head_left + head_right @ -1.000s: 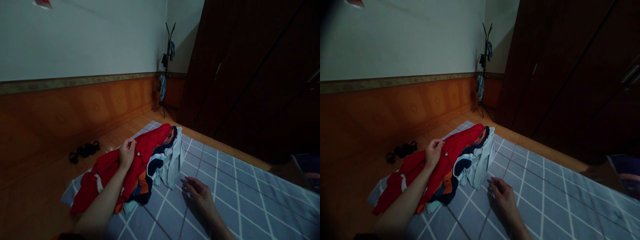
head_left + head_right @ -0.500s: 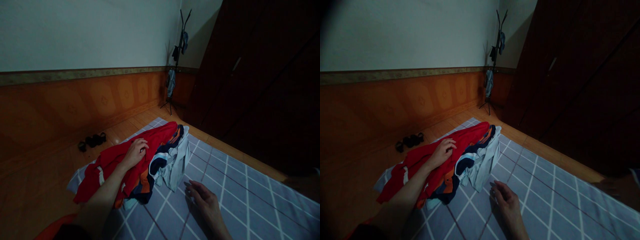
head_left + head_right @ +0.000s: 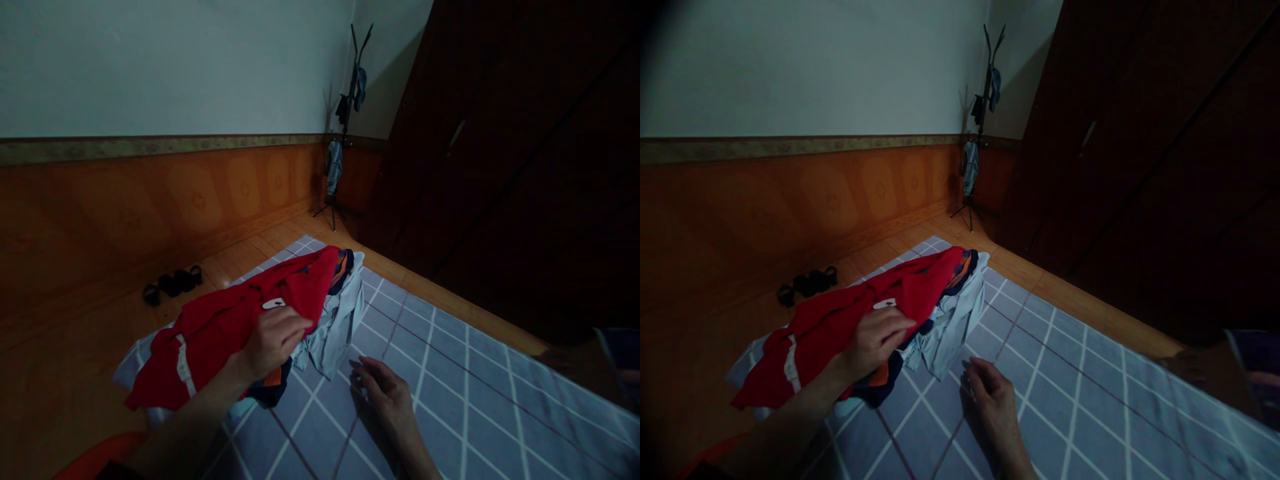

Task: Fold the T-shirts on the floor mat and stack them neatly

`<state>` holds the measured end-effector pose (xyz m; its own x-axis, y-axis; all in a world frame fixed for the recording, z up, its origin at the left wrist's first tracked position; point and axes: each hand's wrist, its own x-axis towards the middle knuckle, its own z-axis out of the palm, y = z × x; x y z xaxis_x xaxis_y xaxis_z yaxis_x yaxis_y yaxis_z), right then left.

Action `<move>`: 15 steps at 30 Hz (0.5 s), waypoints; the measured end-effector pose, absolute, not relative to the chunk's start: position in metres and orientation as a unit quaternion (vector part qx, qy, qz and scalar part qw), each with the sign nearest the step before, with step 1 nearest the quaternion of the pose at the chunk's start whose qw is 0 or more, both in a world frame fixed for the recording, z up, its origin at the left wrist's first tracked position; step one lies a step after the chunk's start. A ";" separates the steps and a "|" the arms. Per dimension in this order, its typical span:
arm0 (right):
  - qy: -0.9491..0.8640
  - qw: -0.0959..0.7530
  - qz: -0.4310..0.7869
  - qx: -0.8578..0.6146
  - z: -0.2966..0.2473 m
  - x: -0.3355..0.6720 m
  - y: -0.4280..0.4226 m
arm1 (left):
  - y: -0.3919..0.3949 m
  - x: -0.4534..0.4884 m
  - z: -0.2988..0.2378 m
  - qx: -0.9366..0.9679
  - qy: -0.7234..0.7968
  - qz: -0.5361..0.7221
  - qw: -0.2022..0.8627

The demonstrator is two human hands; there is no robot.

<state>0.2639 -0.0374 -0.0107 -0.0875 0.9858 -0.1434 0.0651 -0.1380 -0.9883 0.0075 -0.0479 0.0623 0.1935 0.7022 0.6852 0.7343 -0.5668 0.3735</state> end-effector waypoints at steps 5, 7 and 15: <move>-0.509 0.426 0.550 -0.507 -0.020 0.267 -0.035 | -0.039 0.003 0.057 -0.726 -0.525 -0.443 -0.025; -0.510 0.424 0.551 -0.507 -0.021 0.268 -0.034 | -0.032 -0.014 0.052 -0.672 -0.585 -0.455 -0.005; -0.509 0.428 0.552 -0.503 -0.017 0.266 -0.036 | -0.018 -0.022 0.030 -0.704 -0.640 -0.309 -0.001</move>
<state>0.2656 -0.0357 -0.0166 -0.1268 0.9846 -0.1200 0.0396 -0.1159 -0.9925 -0.0224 -0.0183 0.0305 -0.0089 0.9008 0.4341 0.8999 -0.1821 0.3962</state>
